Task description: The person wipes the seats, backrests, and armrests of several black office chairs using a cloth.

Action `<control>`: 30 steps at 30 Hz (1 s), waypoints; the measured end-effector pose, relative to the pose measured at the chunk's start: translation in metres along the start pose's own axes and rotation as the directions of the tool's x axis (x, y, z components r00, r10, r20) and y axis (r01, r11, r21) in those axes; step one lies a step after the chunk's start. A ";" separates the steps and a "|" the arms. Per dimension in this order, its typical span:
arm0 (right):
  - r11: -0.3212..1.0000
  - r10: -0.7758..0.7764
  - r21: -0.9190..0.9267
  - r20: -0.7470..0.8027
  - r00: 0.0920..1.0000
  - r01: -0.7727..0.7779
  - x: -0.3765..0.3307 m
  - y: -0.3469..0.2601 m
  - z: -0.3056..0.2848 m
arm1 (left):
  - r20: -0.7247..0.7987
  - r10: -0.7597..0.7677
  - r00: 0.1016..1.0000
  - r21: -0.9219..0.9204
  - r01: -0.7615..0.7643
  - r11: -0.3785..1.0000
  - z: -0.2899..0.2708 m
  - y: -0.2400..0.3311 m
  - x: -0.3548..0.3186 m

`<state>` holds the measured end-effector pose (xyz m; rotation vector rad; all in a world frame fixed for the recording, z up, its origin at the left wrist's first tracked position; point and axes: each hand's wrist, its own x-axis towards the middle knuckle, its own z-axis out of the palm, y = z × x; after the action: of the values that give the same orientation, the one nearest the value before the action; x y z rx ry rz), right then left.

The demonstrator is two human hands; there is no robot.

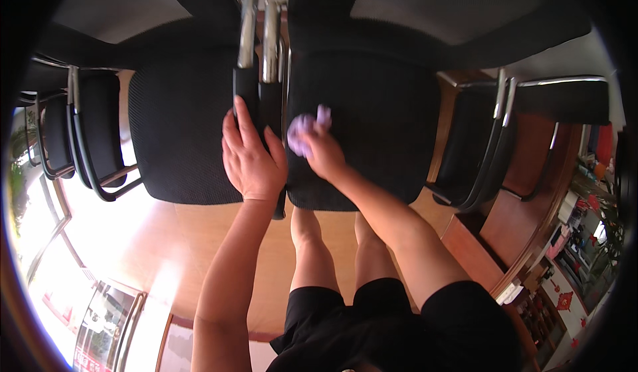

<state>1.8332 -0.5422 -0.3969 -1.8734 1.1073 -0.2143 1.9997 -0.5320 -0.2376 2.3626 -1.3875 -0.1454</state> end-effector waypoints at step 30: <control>0.812 -0.576 -0.436 -0.492 0.653 0.388 0.093 -0.173 -0.323 | -0.132 0.225 0.965 -0.152 -0.244 0.958 -0.042 0.053 0.036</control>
<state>1.8154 -0.7837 -0.1072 -2.4459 1.0384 -1.0953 1.9868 -0.5736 -0.1749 2.0205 -1.5236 -0.0569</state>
